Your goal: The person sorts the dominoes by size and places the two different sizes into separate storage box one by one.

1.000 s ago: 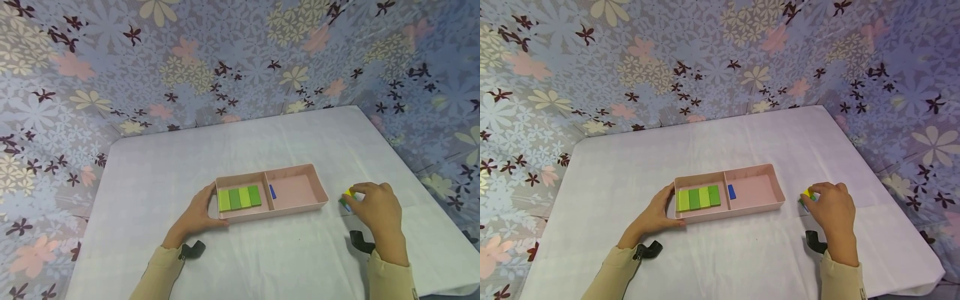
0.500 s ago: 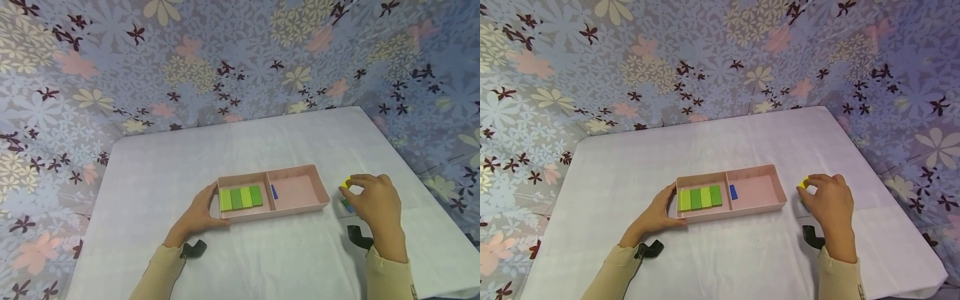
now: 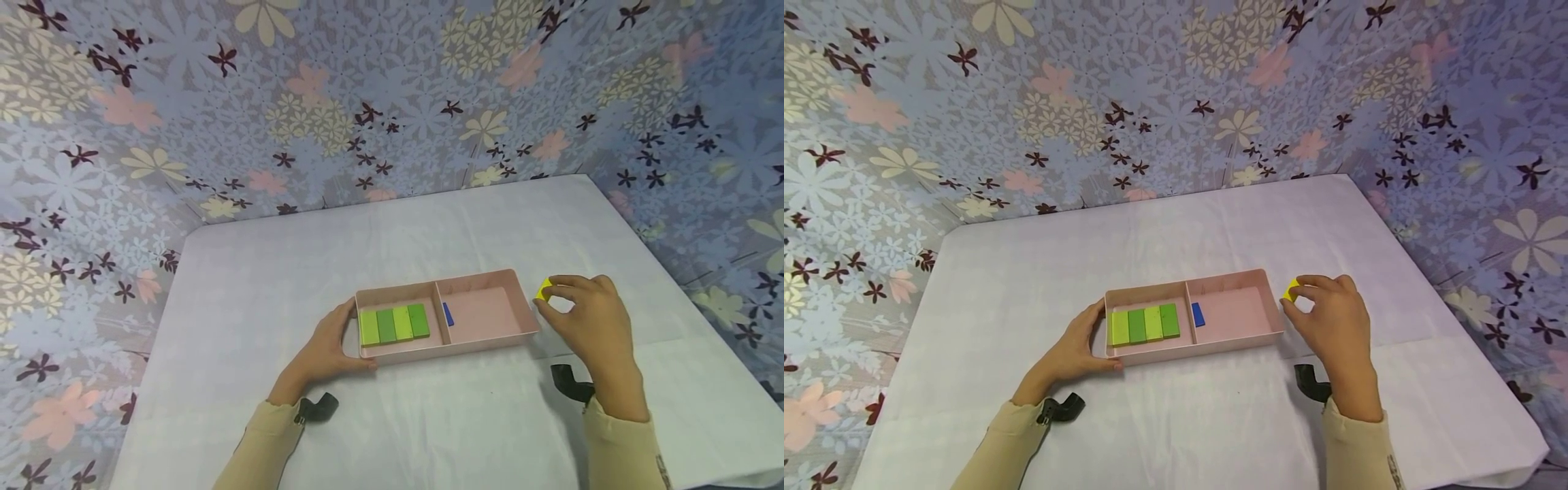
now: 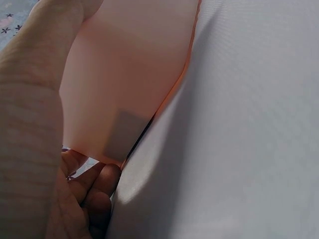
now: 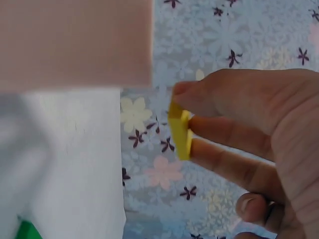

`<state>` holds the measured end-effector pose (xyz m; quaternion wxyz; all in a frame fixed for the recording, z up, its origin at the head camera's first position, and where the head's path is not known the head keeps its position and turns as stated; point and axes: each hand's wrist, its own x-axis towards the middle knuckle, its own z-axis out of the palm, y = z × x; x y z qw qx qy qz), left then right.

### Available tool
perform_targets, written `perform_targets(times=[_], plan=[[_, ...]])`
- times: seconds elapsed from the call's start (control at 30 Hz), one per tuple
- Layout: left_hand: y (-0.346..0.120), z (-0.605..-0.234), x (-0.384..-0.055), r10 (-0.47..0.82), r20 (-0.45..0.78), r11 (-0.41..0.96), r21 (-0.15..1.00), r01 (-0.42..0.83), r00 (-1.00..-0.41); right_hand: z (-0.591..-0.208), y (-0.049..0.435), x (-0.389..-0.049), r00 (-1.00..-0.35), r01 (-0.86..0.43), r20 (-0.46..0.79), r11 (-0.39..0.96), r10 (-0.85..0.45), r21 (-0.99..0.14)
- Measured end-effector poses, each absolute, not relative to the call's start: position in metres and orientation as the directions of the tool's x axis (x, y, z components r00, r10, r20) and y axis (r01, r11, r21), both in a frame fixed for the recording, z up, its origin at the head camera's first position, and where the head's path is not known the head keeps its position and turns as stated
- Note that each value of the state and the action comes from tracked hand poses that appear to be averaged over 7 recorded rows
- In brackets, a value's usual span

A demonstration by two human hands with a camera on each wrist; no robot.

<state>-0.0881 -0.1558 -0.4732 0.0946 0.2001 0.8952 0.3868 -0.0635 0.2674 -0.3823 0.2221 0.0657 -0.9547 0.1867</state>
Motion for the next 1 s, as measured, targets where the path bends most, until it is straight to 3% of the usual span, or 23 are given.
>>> perform_targets(times=[0.3,0.8,1.0], plan=[[-0.158,-0.474,-0.089,0.432,-0.004,0.62,0.727,0.294,-0.902,-0.388,0.246,-0.071,-0.844,-0.356,0.509,0.887,-0.17,-0.294],[-0.156,-0.471,-0.086,0.423,-0.013,0.63,0.723,0.284,-0.906,-0.402,0.229,-0.078,-0.853,-0.415,0.465,0.848,-0.238,-0.329],[-0.156,-0.471,-0.086,0.421,-0.031,0.639,0.72,0.271,-0.907,-0.404,0.223,-0.084,-0.825,-0.482,0.473,0.822,-0.31,-0.303]])
